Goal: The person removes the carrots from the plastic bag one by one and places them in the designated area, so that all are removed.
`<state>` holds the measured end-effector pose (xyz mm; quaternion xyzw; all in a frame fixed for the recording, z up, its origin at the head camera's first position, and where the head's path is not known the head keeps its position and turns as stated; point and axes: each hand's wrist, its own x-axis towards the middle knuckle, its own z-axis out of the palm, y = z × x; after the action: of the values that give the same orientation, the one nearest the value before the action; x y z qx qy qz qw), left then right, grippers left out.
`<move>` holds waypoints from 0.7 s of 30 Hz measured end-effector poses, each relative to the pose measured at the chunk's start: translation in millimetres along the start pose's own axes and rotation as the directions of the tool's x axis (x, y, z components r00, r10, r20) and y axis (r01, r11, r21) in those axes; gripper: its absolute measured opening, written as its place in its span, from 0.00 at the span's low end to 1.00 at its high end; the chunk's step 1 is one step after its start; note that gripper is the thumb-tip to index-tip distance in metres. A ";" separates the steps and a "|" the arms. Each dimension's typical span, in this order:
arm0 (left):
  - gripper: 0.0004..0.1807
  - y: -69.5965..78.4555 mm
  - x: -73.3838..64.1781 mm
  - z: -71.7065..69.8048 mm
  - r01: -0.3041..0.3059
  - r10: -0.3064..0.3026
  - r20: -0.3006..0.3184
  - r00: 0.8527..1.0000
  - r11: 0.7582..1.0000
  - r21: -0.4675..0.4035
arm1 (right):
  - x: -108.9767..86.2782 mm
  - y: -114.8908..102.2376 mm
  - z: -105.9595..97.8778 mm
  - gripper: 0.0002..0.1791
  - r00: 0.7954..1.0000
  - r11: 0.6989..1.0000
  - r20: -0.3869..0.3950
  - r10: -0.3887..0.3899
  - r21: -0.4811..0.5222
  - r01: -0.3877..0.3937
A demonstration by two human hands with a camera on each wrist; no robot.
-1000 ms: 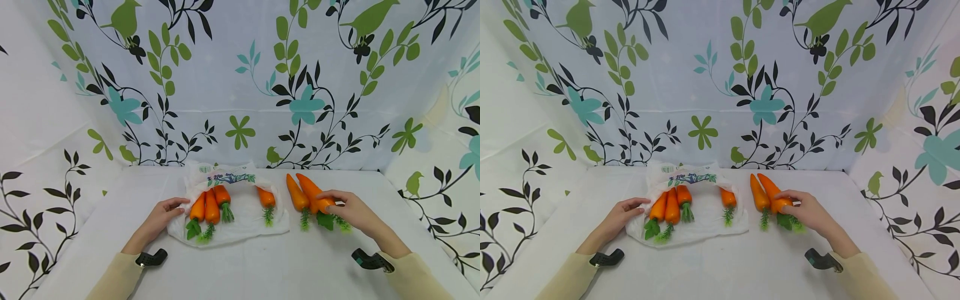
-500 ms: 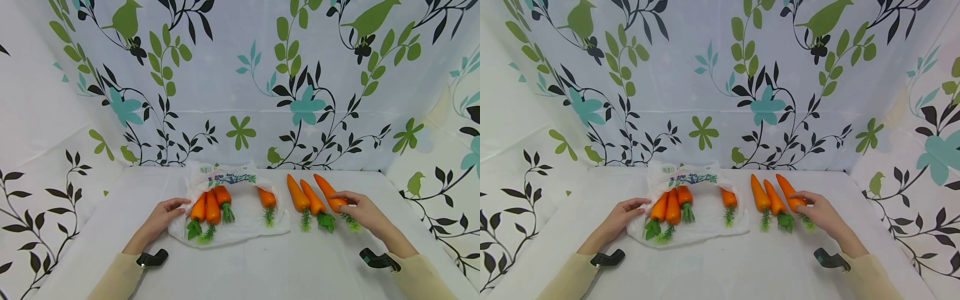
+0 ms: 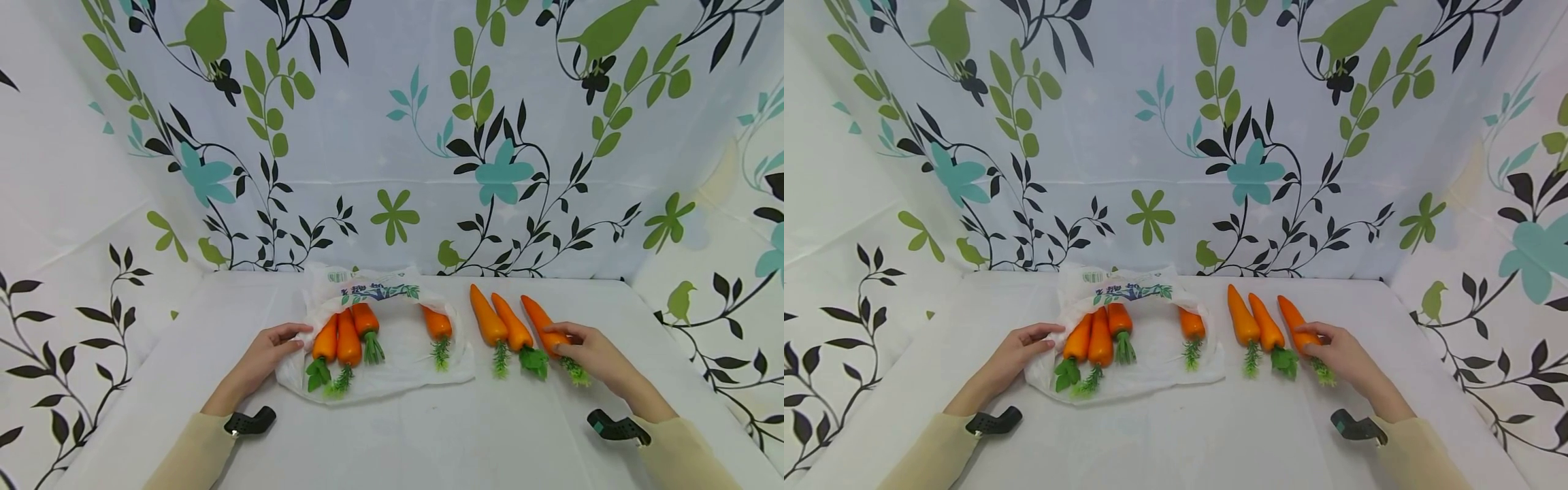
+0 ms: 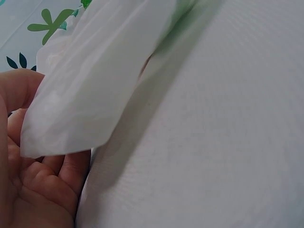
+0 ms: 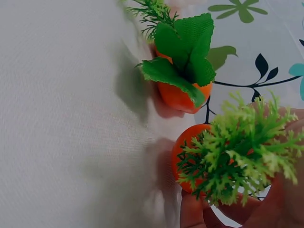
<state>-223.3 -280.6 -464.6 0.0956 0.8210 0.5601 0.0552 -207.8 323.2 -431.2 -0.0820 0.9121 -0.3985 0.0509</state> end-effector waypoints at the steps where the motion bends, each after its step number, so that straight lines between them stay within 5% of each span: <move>1: 0.19 0.0 -0.1 0.1 -0.001 0.001 0.000 1.000 1.000 0.000 | 0.1 0.2 0.4 0.21 1.000 1.000 0.001 0.003 0.002 -0.003; 21: 0.19 -1.0 0.7 -0.4 -0.002 0.002 0.005 1.000 1.000 -0.002 | 12.1 3.4 10.1 0.29 1.000 0.999 -0.006 -0.030 0.034 0.030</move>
<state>-224.1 -281.2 -465.4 0.0978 0.8203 0.5606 0.0570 -218.4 315.8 -440.9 -0.0939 0.9039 -0.4150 0.0438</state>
